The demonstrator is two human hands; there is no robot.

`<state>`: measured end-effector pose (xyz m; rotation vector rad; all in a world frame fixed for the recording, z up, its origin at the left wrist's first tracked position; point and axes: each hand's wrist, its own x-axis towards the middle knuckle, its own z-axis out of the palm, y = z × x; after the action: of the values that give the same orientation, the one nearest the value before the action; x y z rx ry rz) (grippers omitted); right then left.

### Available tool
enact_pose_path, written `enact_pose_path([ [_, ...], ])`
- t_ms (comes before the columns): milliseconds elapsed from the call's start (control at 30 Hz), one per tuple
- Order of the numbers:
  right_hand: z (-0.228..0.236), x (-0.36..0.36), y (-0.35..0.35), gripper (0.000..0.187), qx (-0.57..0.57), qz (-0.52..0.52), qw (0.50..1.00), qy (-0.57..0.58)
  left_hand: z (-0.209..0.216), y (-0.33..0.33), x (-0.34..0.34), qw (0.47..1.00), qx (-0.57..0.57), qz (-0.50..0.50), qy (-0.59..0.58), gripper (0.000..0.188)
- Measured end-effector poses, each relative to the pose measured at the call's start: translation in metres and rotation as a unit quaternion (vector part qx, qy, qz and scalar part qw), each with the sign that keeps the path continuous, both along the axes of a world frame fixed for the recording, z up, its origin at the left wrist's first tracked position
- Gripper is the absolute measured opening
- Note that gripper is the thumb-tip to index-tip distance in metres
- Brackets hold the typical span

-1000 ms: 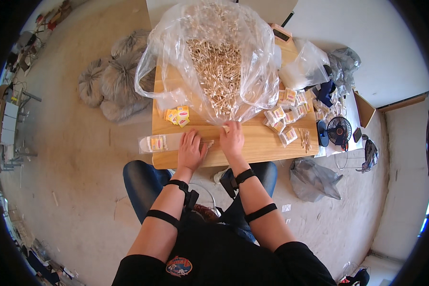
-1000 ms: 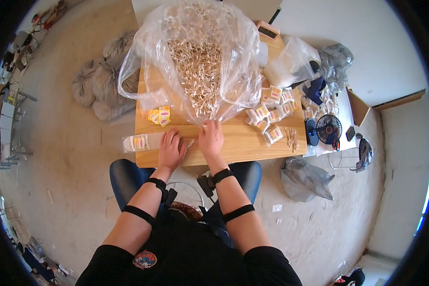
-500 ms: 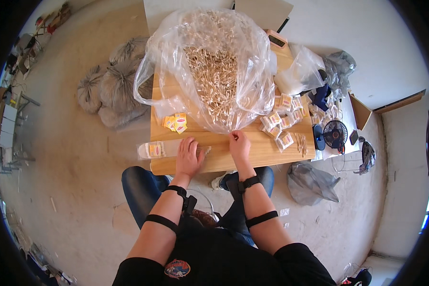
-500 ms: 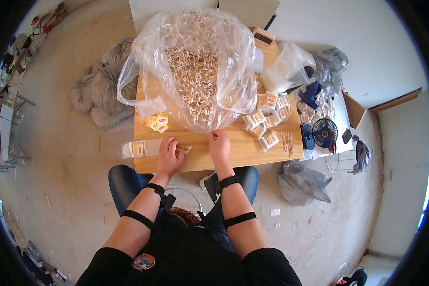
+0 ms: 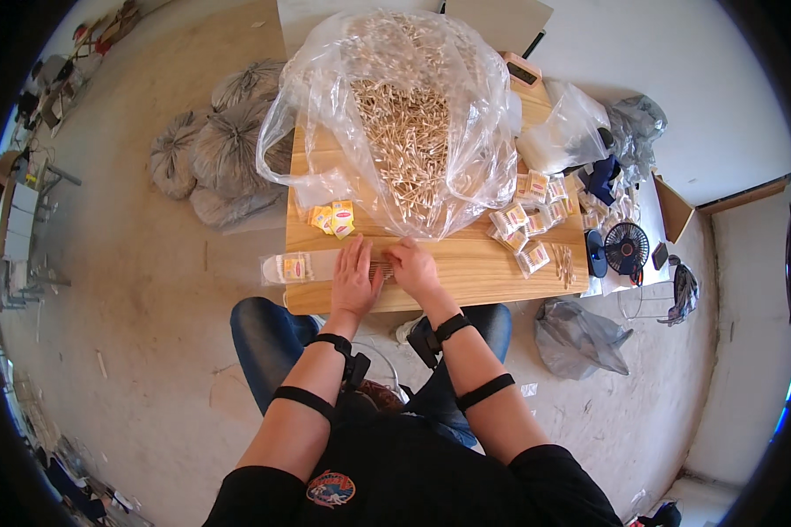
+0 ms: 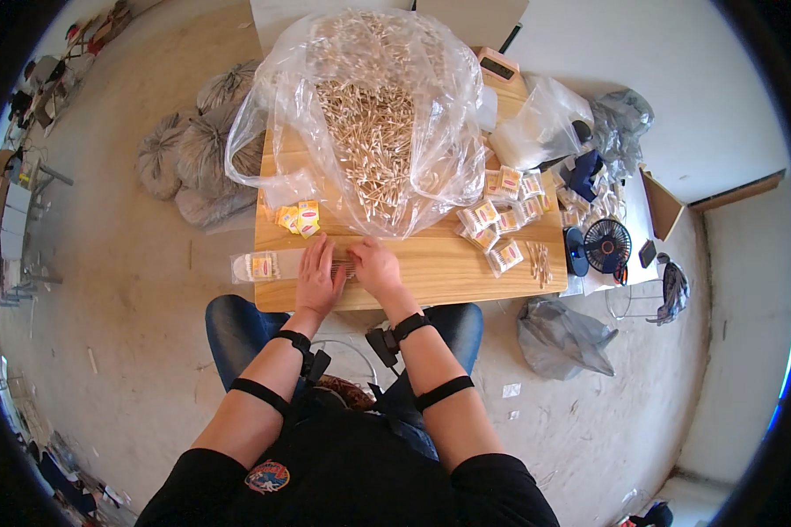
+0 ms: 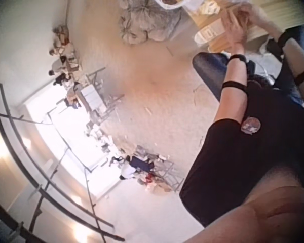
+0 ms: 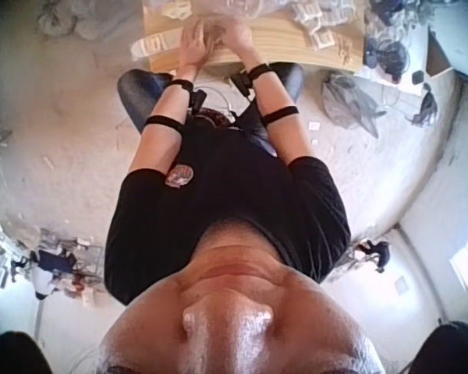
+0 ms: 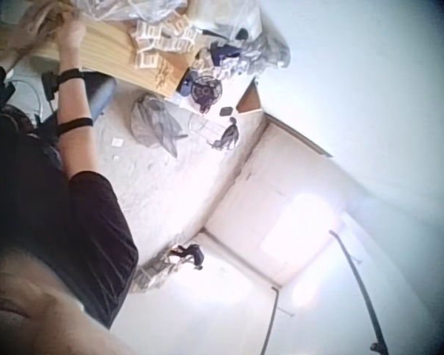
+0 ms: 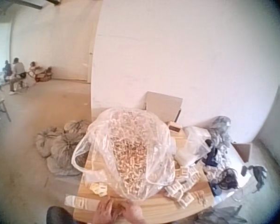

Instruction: Counting medical swabs and placing them into individual plastic packets.

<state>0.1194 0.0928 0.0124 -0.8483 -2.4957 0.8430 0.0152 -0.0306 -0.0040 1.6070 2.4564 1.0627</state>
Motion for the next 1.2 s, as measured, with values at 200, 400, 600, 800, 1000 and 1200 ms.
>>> enact_pose_path([
  [200,-0.003,-0.001,0.002,0.018,0.053,-0.137,0.989,-0.026,0.003,0.003,0.001,0.999,-0.022,-0.011,0.021,0.044],
  [400,0.004,-0.003,0.002,0.016,0.067,-0.168,0.982,-0.045,-0.003,0.001,-0.001,1.0,-0.025,0.0,-0.002,0.033],
  [600,-0.007,-0.006,0.002,0.011,0.024,-0.033,0.996,-0.081,0.003,0.003,0.003,1.0,0.019,-0.002,0.014,0.035],
  [800,0.01,-0.017,0.04,0.027,0.006,-0.23,0.973,0.003,0.003,0.002,-0.001,1.0,-0.019,-0.017,0.018,0.035],
  [1000,0.016,-0.038,0.055,0.034,0.039,-0.21,0.963,-0.165,0.002,0.002,0.001,1.0,-0.013,-0.008,-0.001,0.028],
  [1200,0.011,-0.025,0.059,0.023,-0.018,-0.256,0.965,-0.062,0.002,0.001,0.003,1.0,-0.008,-0.006,0.007,0.029],
])
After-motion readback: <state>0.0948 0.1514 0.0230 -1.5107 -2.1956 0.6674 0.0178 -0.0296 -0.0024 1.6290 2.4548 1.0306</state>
